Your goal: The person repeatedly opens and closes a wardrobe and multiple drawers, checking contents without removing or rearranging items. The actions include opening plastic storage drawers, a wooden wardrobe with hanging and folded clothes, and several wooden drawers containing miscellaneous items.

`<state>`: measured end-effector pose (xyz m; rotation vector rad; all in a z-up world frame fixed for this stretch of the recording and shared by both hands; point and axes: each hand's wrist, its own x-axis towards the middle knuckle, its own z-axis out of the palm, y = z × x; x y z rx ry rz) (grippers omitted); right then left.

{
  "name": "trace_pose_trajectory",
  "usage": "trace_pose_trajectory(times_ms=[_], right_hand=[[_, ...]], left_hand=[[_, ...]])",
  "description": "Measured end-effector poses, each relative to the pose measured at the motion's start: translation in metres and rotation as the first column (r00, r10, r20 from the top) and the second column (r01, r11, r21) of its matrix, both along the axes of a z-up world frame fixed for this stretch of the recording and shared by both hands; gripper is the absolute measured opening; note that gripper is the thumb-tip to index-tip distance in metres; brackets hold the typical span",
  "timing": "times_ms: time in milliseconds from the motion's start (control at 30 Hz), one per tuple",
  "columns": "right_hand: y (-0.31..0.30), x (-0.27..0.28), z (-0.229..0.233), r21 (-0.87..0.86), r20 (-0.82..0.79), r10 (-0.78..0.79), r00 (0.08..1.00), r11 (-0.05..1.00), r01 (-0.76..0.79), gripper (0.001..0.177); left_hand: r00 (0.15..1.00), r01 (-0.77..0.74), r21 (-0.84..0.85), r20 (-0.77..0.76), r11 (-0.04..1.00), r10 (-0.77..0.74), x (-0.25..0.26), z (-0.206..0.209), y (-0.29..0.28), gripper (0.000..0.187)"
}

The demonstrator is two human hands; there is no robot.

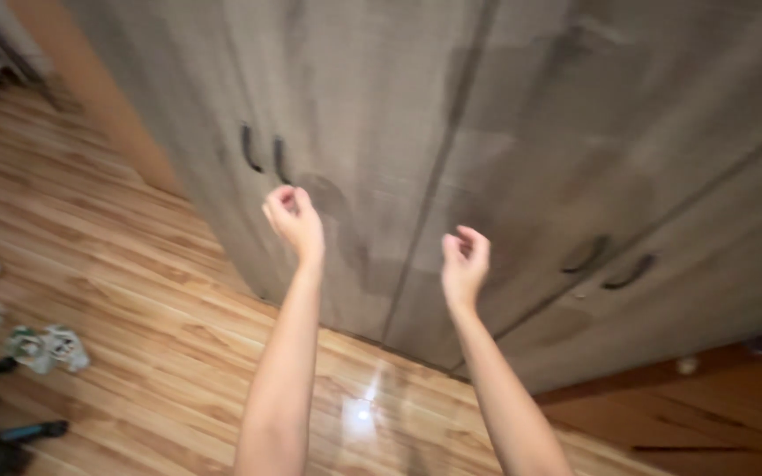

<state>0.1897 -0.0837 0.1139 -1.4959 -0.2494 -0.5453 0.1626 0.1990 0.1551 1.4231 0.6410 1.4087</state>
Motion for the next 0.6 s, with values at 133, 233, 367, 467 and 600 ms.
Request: trace_pose_trajectory(times_ms=[133,233,367,467,600], right_hand=[[0.157,0.017,0.001,-0.005,-0.138,0.137,0.981,0.990,-0.139,0.040],[0.256,0.035,-0.003,0.012,-0.163,0.214,0.963,0.976,-0.215,0.046],[0.336,0.056,-0.010,0.039,-0.244,0.263,0.933,0.964,-0.262,0.045],[0.349,0.058,-0.011,-0.075,-0.233,0.141,0.962,0.984,-0.163,0.042],[0.330,0.034,-0.006,-0.210,-0.203,0.071,0.977,0.971,-0.115,0.036]], left_hand=[[0.977,-0.090,0.200,-0.171,0.976,0.125,0.023,0.002,0.112,0.040],[0.972,0.082,0.299,-0.236,0.951,-0.010,0.051,-0.010,0.164,0.044],[0.823,0.509,0.022,-0.303,0.860,-0.480,0.089,-0.035,0.186,0.042],[0.745,0.626,-0.003,-0.293,0.780,-0.599,0.087,-0.052,0.189,0.043],[0.734,0.653,0.030,-0.271,0.757,-0.622,0.055,-0.051,0.184,0.043]])
